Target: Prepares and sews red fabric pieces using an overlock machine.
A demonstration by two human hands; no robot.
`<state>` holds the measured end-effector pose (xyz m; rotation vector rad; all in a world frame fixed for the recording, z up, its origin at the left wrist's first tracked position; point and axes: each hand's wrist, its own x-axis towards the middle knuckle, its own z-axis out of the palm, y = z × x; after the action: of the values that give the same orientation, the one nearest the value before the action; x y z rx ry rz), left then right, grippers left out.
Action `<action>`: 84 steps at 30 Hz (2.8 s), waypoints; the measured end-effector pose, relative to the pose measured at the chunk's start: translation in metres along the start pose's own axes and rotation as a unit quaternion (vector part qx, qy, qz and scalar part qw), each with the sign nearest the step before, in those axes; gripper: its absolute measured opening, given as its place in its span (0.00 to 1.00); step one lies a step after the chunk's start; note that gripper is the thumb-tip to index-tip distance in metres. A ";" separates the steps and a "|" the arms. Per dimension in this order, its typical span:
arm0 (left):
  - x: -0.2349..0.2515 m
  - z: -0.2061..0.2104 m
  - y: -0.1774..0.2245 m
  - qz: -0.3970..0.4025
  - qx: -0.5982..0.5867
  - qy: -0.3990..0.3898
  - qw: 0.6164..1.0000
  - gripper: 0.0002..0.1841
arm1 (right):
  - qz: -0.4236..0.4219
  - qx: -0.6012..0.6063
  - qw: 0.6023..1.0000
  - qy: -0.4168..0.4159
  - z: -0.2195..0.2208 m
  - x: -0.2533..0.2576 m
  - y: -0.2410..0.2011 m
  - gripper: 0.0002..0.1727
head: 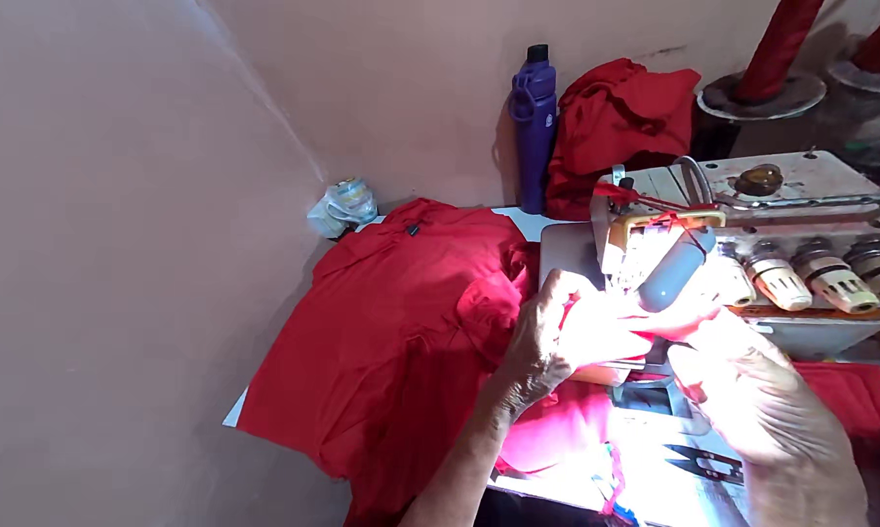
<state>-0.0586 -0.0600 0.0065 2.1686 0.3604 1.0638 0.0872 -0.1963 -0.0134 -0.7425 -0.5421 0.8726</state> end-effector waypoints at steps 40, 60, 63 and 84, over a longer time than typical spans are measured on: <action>-0.010 -0.005 0.028 0.088 0.009 -0.053 0.995 0.20 | -0.130 -0.431 0.849 -0.275 0.020 -0.018 -0.003 0.13; -0.019 0.009 -0.010 0.108 0.129 0.058 0.984 0.11 | -0.188 -0.341 0.918 -0.073 0.000 -0.025 0.049 0.06; -0.012 0.009 -0.022 0.039 0.126 0.081 0.988 0.09 | -0.178 -0.341 0.920 -0.069 0.002 -0.025 0.049 0.05; -0.049 0.018 0.005 0.069 0.173 0.133 0.974 0.09 | -0.337 -0.525 0.779 0.068 0.023 -0.048 0.053 0.09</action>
<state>-0.0754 -0.0967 -0.0264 2.3844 0.5593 1.4673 0.0196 -0.2055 -0.0452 -1.4721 -1.0977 -0.2566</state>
